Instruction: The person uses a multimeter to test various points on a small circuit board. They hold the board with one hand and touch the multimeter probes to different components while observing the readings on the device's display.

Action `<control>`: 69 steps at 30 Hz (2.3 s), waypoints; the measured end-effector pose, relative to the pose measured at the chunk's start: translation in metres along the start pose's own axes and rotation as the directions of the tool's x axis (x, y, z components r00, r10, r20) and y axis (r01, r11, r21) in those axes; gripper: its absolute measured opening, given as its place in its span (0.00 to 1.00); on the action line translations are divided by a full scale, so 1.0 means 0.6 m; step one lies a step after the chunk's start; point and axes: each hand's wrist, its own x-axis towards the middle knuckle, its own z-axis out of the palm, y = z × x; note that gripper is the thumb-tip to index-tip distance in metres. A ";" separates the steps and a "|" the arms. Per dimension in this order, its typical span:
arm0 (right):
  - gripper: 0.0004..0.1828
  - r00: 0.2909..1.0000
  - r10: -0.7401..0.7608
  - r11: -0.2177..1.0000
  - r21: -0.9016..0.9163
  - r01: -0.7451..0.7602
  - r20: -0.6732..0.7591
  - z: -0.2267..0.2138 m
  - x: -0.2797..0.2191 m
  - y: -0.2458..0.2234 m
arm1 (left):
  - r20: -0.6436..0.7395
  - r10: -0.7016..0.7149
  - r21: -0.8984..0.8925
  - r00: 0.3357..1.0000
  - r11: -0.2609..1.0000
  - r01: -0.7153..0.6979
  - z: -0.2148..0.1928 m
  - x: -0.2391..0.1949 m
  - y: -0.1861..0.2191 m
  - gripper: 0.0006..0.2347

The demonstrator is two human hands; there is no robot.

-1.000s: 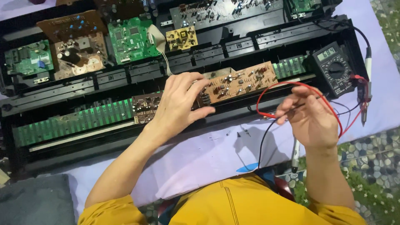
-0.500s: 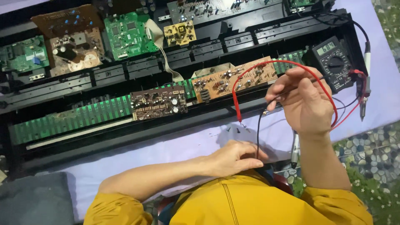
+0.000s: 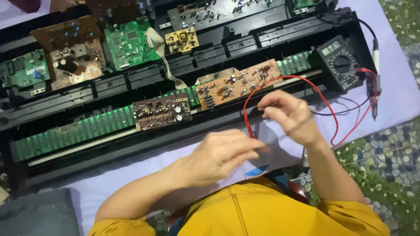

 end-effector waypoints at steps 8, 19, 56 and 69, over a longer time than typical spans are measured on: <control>0.12 0.861 -0.205 0.921 -0.206 0.331 0.466 -0.028 -0.066 -0.144 | -0.062 -0.001 0.260 0.998 0.966 0.017 -0.053 0.003 0.008 0.10; 0.07 0.964 -0.164 0.692 -0.672 0.262 0.207 -0.099 0.128 -0.148 | 0.144 0.041 0.439 0.989 0.893 -0.100 -0.061 -0.013 0.029 0.10; 0.39 0.971 -0.086 0.931 0.366 -0.001 0.223 -0.216 0.038 -0.025 | 0.176 -0.279 0.648 0.944 0.755 0.102 -0.001 -0.163 -0.091 0.15; 0.15 0.906 -0.351 0.677 0.733 0.071 0.236 -0.119 0.046 -0.092 | 0.073 0.100 0.546 0.992 0.829 -0.124 0.004 -0.107 -0.075 0.07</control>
